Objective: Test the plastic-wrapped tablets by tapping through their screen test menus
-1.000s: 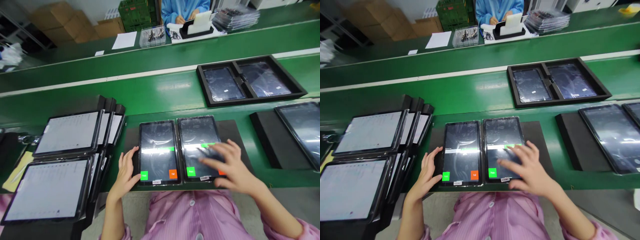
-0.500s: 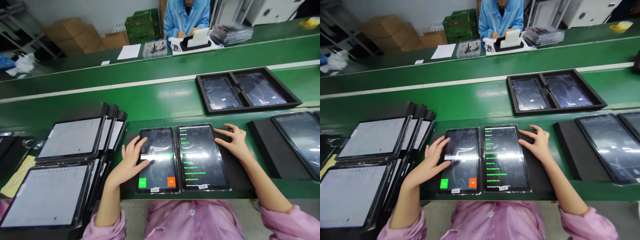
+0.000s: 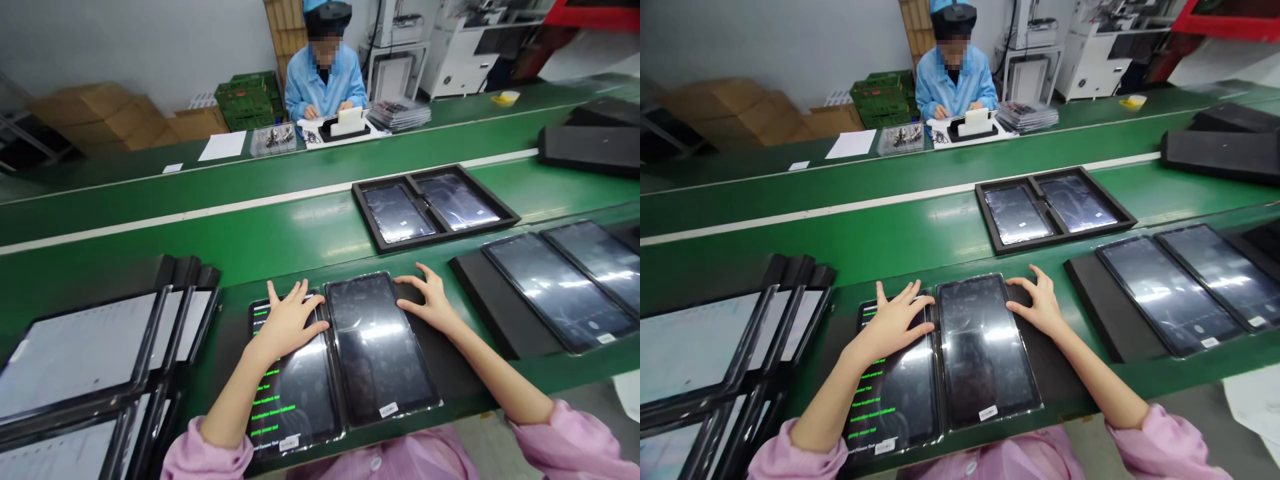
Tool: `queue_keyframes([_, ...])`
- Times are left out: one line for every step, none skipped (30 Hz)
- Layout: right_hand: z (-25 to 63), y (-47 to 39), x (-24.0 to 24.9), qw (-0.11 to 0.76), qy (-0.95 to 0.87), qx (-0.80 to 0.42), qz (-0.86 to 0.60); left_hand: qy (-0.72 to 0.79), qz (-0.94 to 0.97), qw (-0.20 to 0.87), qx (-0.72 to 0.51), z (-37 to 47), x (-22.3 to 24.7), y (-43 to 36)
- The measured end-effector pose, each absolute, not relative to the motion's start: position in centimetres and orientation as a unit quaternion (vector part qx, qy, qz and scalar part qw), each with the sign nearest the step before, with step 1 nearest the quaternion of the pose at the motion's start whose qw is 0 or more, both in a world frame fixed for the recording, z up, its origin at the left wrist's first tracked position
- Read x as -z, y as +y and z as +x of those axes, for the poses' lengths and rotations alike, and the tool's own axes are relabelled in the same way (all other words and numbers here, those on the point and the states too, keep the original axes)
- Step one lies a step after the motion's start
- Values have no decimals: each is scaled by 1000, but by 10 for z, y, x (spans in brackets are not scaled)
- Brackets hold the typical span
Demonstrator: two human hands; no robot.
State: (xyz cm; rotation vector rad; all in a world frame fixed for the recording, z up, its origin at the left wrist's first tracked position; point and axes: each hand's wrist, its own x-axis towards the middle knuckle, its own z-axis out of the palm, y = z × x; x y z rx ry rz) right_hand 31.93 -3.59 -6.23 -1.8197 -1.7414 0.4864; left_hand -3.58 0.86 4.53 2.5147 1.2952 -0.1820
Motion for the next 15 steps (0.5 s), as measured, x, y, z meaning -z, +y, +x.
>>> queue_keyframes([318, -35, 61, 293, -647, -186, -679, 448, 879, 152, 63, -37, -45, 9])
queue_keyframes([317, -34, 61, 302, -642, -189, -679, 447, 880, 150, 63, -37, -45, 10])
queue_keyframes([315, -33, 60, 312, -636, -192, -680, 448, 879, 147, 63, -37, -44, 10])
queue_keyframes([314, -33, 59, 321, -630, -196, -680, 452, 879, 142, 61, -36, -42, 10])
queue_keyframes([314, -33, 59, 330, -624, -201, -679, 455, 878, 135, 57, -35, -41, 10])
queue_keyframes([313, -32, 59, 340, -618, -204, -679, 460, 877, 129, 53, -34, -40, 10])
queue_keyframes([313, -32, 60, 348, -613, -207, -678, 464, 875, 125, 50, -33, -39, 10])
queue_keyframes([312, -32, 60, 355, -609, -210, -678, 468, 874, 122, 49, -32, -38, 10])
queue_keyframes([312, -31, 61, 359, -606, -212, -678, 469, 873, 123, 48, -31, -38, 12])
queue_keyframes([311, -30, 61, 361, -603, -214, -678, 468, 873, 127, 50, -30, -39, 13])
queue_keyframes([310, -29, 61, 363, -601, -217, -678, 466, 873, 133, 55, -29, -40, 16])
queue_keyframes([309, -26, 60, 364, -599, -222, -678, 464, 872, 143, 59, -29, -42, 19])
queue_keyframes([309, -24, 59, 367, -597, -228, -676, 463, 870, 156, 62, -30, -45, 21])
queue_keyframes([309, -22, 57, 372, -594, -235, -674, 465, 866, 174, 63, -32, -48, 21])
queue_keyframes([310, -21, 55, 380, -590, -242, -671, 471, 858, 196, 58, -36, -50, 19])
